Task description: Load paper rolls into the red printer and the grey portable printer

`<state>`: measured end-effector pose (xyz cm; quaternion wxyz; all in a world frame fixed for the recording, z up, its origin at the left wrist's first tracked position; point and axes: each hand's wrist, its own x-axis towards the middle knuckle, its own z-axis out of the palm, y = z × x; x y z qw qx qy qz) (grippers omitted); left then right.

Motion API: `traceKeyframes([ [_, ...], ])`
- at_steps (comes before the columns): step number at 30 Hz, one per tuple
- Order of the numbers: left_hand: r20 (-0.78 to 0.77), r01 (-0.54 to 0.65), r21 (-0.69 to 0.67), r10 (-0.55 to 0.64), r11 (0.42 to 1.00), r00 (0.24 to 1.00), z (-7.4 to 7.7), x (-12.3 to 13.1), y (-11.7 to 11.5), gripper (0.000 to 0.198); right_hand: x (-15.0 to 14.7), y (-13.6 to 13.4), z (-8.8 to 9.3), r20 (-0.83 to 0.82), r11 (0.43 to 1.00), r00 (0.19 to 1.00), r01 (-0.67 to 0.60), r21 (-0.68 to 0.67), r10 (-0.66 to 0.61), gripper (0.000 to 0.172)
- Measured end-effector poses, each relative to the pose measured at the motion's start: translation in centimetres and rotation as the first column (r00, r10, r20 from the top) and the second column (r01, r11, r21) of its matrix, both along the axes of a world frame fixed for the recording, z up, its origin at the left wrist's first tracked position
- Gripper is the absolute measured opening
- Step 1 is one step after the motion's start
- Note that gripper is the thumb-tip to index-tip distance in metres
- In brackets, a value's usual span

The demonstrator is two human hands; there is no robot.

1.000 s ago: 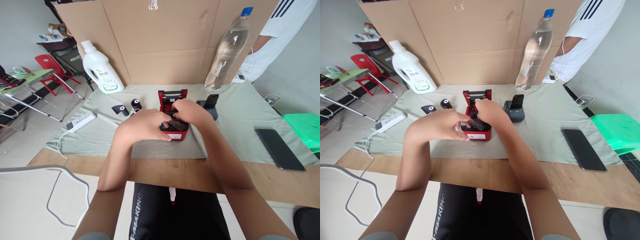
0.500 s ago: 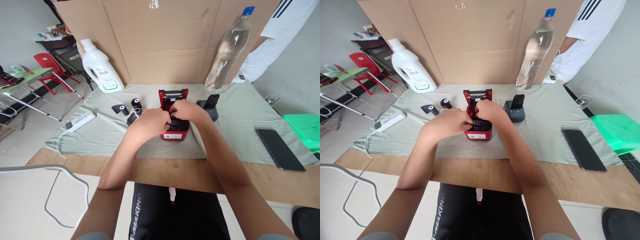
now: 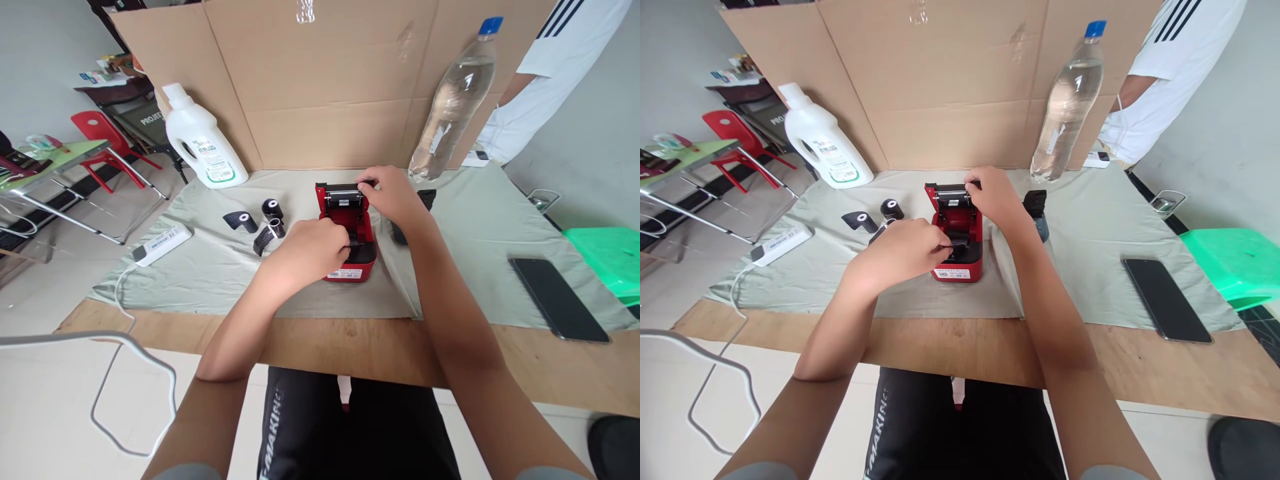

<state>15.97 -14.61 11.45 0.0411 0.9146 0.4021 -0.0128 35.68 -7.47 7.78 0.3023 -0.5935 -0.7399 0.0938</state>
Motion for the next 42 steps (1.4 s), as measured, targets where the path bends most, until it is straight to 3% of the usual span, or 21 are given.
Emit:
traceKeyframes([
  [6, 0.021, 0.023, -0.003, -0.023, 1.0, 1.0, -0.1, 0.1, -0.2, 0.033, 0.0, -0.8, 0.7, -0.038, 0.999, 0.999, 0.014, -0.028, -0.015, 0.029],
  [14, 0.021, 0.022, -0.047, -0.021, 0.999, 1.0, -0.1, 0.1, -0.5, 0.035, 0.5, -1.6, 1.1, -0.039, 0.994, 0.998, -0.061, -0.096, 0.057, 0.022],
  [21, 0.034, 0.071, -0.171, -0.066, 0.983, 0.997, -0.2, -0.8, -0.5, 0.022, 0.5, -2.6, 2.0, 0.042, 0.964, 0.992, -0.107, -0.242, 0.12, 0.018],
  [25, 0.064, 0.08, -0.249, -0.066, 0.965, 0.996, 0.3, -1.5, 0.1, 0.02, 0.7, -2.9, 2.1, 0.087, 0.902, 0.968, -0.183, -0.391, 0.234, 0.017],
  [28, 0.12, 0.02, -0.318, 0.02, 0.948, 0.993, 1.0, -2.3, 0.8, 0.02, 0.6, -2.9, 1.8, 0.112, 0.867, 0.955, -0.196, -0.458, 0.275, 0.023],
  [33, 0.137, -0.137, -0.368, 0.199, 0.92, 0.97, 1.2, -3.8, 2.9, 0.028, 0.6, -2.9, 1.4, 0.236, 0.851, 0.949, -0.057, -0.522, 0.208, 0.045],
  [36, 0.12, -0.262, -0.342, 0.318, 0.903, 0.94, 0.2, -4.4, 4.9, 0.036, 0.8, -2.9, 1.3, 0.243, 0.825, 0.953, -0.014, -0.565, 0.182, 0.056],
  [38, 0.08, -0.323, -0.37, 0.376, 0.871, 0.923, -0.8, -4.7, 6.3, 0.054, 1.0, -2.9, 1.2, 0.238, 0.824, 0.958, 0.002, -0.567, 0.162, 0.064],
  [42, 0.028, -0.262, -0.552, 0.332, 0.791, 0.943, -2.5, -5.0, 8.4, 0.075, 1.3, -2.8, 0.9, 0.205, 0.806, 0.969, 0.012, -0.592, 0.136, 0.078],
])
